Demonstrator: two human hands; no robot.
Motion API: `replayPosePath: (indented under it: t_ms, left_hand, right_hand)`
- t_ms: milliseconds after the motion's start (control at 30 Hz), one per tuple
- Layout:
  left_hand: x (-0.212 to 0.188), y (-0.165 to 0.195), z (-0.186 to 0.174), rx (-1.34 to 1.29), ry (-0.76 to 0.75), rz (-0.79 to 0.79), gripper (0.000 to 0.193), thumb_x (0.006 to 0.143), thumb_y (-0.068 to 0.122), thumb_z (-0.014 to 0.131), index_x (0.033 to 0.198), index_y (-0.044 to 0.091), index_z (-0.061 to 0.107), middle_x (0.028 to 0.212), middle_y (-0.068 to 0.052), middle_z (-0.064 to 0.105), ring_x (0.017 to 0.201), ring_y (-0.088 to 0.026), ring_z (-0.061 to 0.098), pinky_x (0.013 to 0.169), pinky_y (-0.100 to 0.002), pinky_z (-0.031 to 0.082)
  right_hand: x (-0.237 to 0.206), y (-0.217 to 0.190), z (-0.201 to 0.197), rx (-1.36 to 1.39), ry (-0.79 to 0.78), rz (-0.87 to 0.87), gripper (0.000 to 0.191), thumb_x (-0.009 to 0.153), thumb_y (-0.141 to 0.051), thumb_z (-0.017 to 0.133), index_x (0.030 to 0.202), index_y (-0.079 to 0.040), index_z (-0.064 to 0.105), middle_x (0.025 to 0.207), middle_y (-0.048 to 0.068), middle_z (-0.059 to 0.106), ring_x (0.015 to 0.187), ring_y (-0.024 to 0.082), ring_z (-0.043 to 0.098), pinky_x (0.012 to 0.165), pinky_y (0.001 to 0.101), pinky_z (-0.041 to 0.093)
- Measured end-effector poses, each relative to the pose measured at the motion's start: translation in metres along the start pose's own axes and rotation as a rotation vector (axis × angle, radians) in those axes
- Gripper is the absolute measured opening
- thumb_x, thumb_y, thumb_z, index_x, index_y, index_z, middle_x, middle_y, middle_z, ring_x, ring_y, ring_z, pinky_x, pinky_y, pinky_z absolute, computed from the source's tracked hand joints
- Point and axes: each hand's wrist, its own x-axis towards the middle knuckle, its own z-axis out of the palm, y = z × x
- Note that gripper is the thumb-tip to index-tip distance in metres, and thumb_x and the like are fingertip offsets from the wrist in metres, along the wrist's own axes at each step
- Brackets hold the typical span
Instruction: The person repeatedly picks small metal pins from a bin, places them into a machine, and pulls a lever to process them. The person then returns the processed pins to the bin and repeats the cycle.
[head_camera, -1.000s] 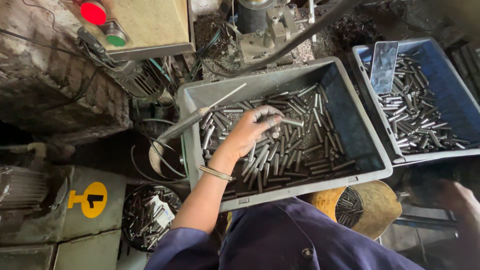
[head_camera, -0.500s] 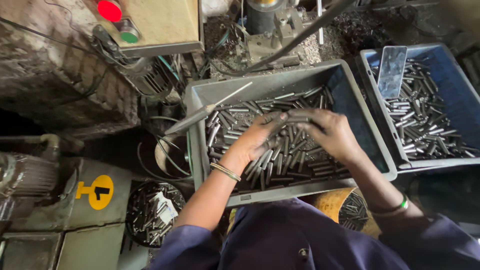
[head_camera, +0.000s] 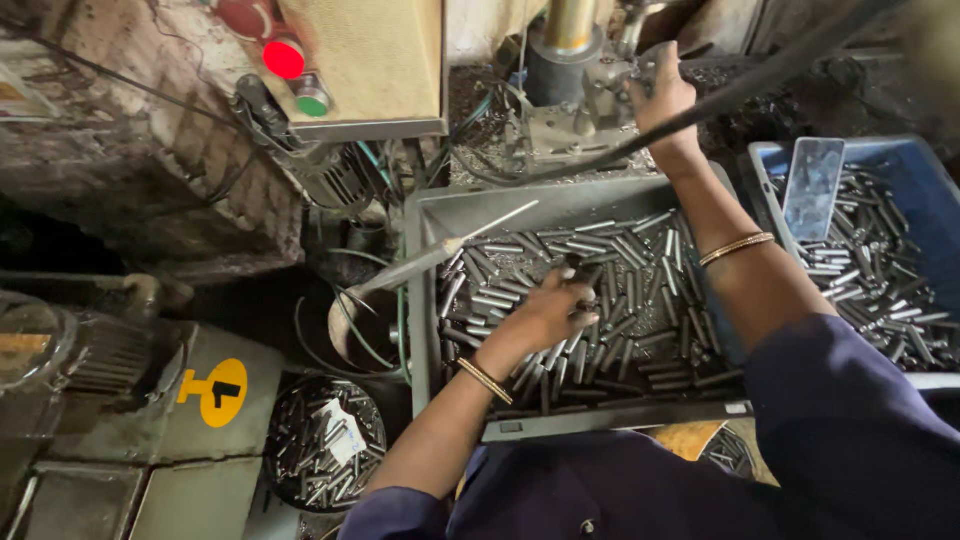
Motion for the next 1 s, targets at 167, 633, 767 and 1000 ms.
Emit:
replayPosePath:
  t_ms: [167,633,767,1000]
  left_hand:
    - [-0.016,0.024,-0.042,-0.019,0.006,0.127,0.037,0.096,0.033,0.067,0.126,0.011,0.064,0.139,-0.023,0.056,0.112,-0.039,0.065,0.104,-0.044,0.051]
    - [-0.06,0.005,-0.257,0.25,0.93,0.14,0.025,0.095,0.013,0.076,0.118,0.006,0.069,0.158,-0.031,0.028,0.143,-0.046,0.041,0.119,-0.048,0.037]
    - [-0.031,-0.028,-0.271,0.224,0.903,0.087,0.03,0.094,0.01,0.076,0.122,0.004,0.066,0.164,-0.033,0.022,0.148,-0.049,0.038,0.12,-0.047,0.038]
    - [-0.022,-0.047,-0.26,0.234,0.964,0.082,0.029,0.092,0.011,0.078,0.118,0.002,0.067,0.149,-0.036,0.035,0.132,-0.05,0.049,0.11,-0.048,0.043]
  right_hand:
    - [0.007,-0.006,0.012,-0.104,-0.141,-0.117,0.01,0.098,-0.008,0.075,0.103,0.001,0.071,0.097,0.016,0.075,0.092,0.033,0.073,0.091,0.0471,0.054]
    - [0.028,0.099,-0.023,0.53,-0.256,0.783,0.049,0.106,-0.043,0.053,0.14,-0.009,0.057,0.12,0.009,0.068,0.1,0.021,0.065,0.087,0.0348,0.055]
    - [0.034,0.091,-0.037,0.825,-0.14,0.842,0.064,0.1,-0.058,0.049,0.15,-0.017,0.047,0.119,0.004,0.066,0.096,0.021,0.064,0.081,0.0363,0.056]
    - [0.026,0.065,-0.02,0.701,-0.304,0.742,0.068,0.105,-0.053,0.051,0.152,-0.009,0.031,0.127,0.011,0.062,0.111,0.025,0.062,0.092,0.0396,0.054]
